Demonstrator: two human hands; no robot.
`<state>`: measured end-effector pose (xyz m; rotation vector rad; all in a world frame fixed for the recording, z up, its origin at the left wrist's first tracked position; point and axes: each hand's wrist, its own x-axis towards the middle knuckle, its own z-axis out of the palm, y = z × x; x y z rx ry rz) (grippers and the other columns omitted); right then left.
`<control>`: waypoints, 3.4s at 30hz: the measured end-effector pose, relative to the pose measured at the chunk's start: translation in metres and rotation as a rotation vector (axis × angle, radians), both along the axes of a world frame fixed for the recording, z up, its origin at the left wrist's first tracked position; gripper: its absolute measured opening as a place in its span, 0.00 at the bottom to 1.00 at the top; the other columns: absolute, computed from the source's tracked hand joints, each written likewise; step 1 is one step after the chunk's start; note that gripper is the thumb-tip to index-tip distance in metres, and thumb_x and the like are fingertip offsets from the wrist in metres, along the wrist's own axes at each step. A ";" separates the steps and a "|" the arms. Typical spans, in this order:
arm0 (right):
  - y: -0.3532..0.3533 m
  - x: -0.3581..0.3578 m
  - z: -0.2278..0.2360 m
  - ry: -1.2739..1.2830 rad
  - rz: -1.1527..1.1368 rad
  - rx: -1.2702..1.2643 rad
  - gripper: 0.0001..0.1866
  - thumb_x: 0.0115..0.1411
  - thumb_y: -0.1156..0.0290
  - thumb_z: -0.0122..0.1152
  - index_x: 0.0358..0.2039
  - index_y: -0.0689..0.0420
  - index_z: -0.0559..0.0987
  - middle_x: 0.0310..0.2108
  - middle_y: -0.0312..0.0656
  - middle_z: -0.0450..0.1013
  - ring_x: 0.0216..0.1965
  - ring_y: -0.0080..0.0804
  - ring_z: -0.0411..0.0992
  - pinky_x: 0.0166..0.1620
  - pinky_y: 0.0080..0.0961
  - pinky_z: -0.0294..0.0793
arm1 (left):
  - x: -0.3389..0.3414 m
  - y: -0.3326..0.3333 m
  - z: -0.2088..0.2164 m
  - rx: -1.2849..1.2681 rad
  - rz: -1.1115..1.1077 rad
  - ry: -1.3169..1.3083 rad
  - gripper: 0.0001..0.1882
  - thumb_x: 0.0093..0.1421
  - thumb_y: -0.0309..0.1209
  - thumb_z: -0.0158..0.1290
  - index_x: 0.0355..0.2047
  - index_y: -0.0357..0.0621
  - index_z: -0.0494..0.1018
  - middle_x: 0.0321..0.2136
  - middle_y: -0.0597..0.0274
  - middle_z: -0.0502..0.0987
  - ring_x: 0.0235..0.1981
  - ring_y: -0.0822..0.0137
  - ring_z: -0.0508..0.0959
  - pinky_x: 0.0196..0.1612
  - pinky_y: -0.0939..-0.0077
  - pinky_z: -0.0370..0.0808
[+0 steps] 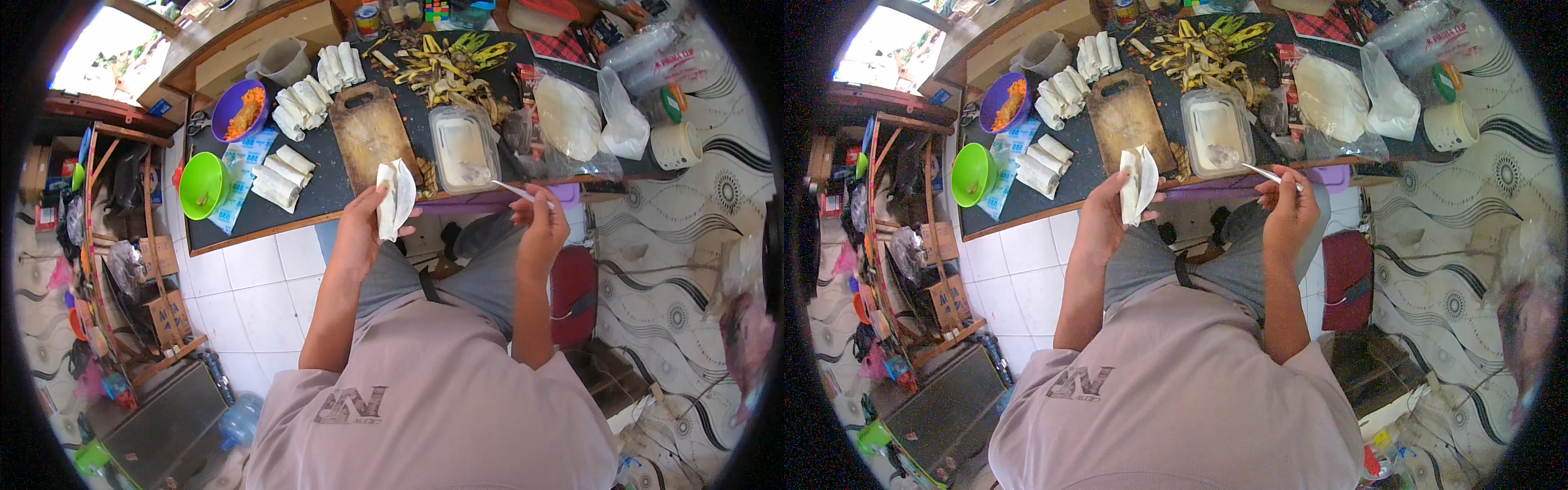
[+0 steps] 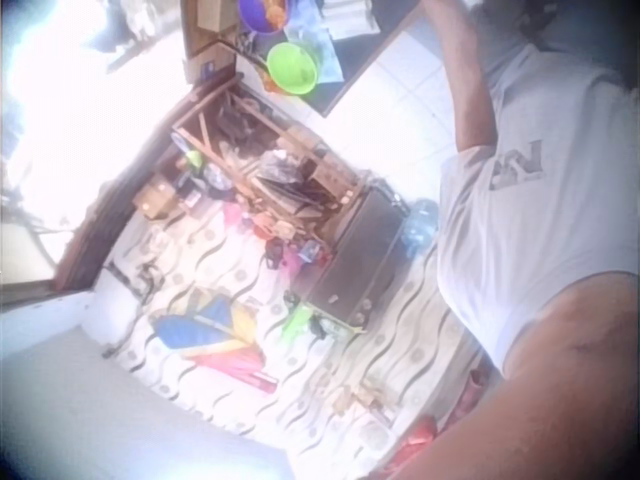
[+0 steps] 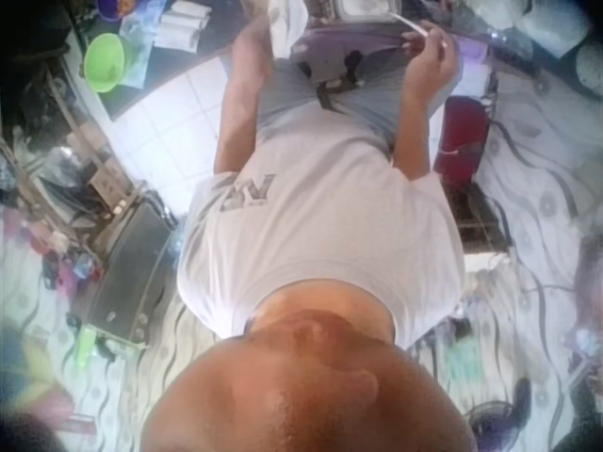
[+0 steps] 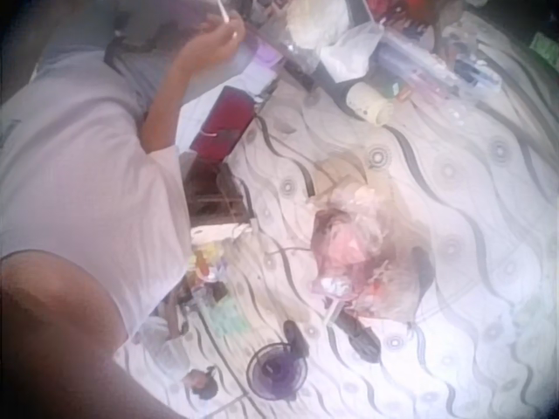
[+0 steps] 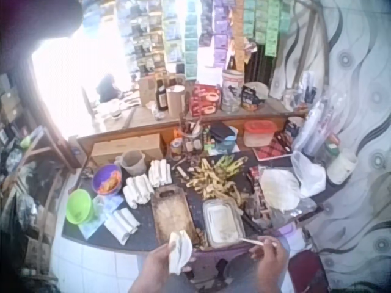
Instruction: The person spreads a white paste onto thin sheets using a spoon and rolls them into cylindrical shapes. The finished rolls are placed on a cutting board, and the process is repeated for multiple units.
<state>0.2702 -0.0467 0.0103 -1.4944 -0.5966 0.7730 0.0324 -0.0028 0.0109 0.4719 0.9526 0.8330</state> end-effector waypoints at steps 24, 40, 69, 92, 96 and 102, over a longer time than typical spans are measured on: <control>-0.026 -0.024 0.038 0.034 0.281 0.069 0.13 0.67 0.67 0.47 0.37 0.63 0.77 0.22 0.39 0.75 0.22 0.17 0.68 0.28 0.15 0.67 | 0.007 -0.003 0.009 0.077 -0.022 0.115 0.16 0.65 0.29 0.44 0.50 0.30 0.65 0.41 0.51 0.76 0.40 0.61 0.79 0.39 0.67 0.81; -0.024 -0.024 0.047 -0.096 0.308 0.159 0.12 0.67 0.69 0.47 0.39 0.63 0.76 0.24 0.37 0.74 0.26 0.16 0.68 0.30 0.13 0.67 | 0.004 0.003 0.019 0.006 -0.054 0.083 0.18 0.65 0.30 0.43 0.51 0.29 0.64 0.42 0.48 0.75 0.42 0.58 0.79 0.37 0.62 0.83; -0.023 -0.018 0.052 -0.057 0.354 0.150 0.12 0.67 0.69 0.47 0.38 0.63 0.76 0.23 0.38 0.74 0.25 0.17 0.70 0.30 0.14 0.68 | 0.001 -0.003 0.025 0.096 -0.051 0.026 0.16 0.63 0.27 0.47 0.48 0.29 0.69 0.37 0.53 0.78 0.32 0.66 0.81 0.35 0.71 0.81; -0.022 -0.017 0.059 -0.179 0.288 0.203 0.12 0.67 0.71 0.46 0.38 0.63 0.76 0.24 0.38 0.74 0.25 0.18 0.70 0.30 0.14 0.68 | -0.007 -0.004 0.030 0.122 -0.032 0.119 0.16 0.62 0.29 0.49 0.48 0.33 0.68 0.37 0.55 0.78 0.33 0.68 0.80 0.31 0.68 0.82; -0.024 -0.022 0.061 -0.099 0.333 0.189 0.11 0.67 0.71 0.46 0.38 0.63 0.76 0.24 0.38 0.74 0.26 0.18 0.70 0.30 0.14 0.68 | -0.004 -0.006 0.035 0.106 -0.021 0.097 0.13 0.63 0.30 0.51 0.44 0.35 0.70 0.33 0.59 0.79 0.29 0.72 0.80 0.28 0.73 0.81; -0.020 -0.025 0.054 -0.081 0.316 0.166 0.12 0.67 0.70 0.46 0.38 0.64 0.76 0.24 0.38 0.74 0.26 0.18 0.70 0.30 0.14 0.68 | -0.008 -0.006 0.035 0.113 -0.034 0.060 0.17 0.62 0.28 0.49 0.49 0.32 0.67 0.37 0.55 0.77 0.33 0.68 0.80 0.29 0.69 0.82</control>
